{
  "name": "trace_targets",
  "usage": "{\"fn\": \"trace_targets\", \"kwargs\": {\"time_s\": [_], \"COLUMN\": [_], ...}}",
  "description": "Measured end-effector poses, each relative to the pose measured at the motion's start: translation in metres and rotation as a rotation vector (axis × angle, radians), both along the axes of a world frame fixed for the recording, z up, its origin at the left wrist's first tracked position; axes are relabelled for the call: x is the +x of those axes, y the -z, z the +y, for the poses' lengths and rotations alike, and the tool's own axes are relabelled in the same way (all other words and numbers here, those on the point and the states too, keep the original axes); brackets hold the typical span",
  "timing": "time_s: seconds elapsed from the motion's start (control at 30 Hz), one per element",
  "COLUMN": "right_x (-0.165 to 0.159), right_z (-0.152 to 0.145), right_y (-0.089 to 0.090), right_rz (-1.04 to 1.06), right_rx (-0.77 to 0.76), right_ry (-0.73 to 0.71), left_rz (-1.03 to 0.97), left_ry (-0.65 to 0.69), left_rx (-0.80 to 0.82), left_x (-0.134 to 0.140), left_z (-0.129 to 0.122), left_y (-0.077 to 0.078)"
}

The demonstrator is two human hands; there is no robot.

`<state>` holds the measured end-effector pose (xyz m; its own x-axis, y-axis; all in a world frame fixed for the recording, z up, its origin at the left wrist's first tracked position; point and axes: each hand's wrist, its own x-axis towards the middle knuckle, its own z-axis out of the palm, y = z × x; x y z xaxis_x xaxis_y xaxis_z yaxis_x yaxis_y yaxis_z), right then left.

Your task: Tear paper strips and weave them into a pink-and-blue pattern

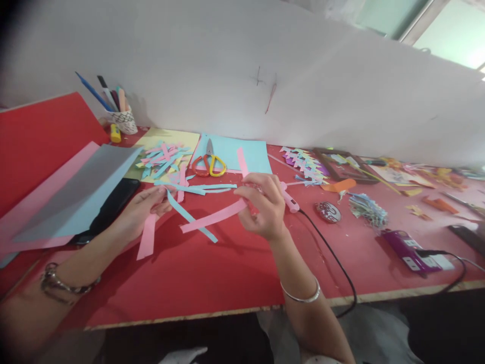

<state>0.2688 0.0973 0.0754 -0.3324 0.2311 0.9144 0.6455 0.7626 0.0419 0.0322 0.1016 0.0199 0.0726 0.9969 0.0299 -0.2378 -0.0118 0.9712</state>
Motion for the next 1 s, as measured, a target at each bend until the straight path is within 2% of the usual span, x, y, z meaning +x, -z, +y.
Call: {"fn": "trace_targets", "kwargs": {"time_s": [0.13, 0.3, 0.53, 0.6, 0.77, 0.87, 1.0], "right_x": [0.012, 0.025, 0.044, 0.044, 0.029, 0.008, -0.021], "right_z": [0.004, 0.007, 0.009, 0.010, 0.012, 0.012, 0.007], "right_y": [-0.003, -0.008, -0.016, -0.015, -0.004, 0.010, 0.027], "right_rz": [0.018, 0.005, 0.021, -0.015, -0.090, -0.176, -0.243], "right_rx": [0.058, 0.121, 0.217, 0.229, 0.139, 0.002, -0.172], "right_ry": [0.087, 0.126, 0.308, 0.316, 0.226, 0.184, 0.029], "left_rz": [-0.042, -0.113, -0.132, -0.140, -0.087, -0.006, 0.121], "left_ry": [0.022, 0.049, 0.007, -0.003, 0.025, 0.042, 0.076], "left_rx": [-0.001, -0.006, -0.033, -0.029, 0.009, 0.058, 0.086], "left_x": [0.000, 0.001, -0.001, -0.002, -0.002, 0.000, 0.005], "left_z": [0.001, 0.000, 0.001, 0.002, 0.002, 0.000, -0.006], "left_y": [0.000, -0.002, -0.004, -0.004, 0.000, 0.001, -0.001]}}
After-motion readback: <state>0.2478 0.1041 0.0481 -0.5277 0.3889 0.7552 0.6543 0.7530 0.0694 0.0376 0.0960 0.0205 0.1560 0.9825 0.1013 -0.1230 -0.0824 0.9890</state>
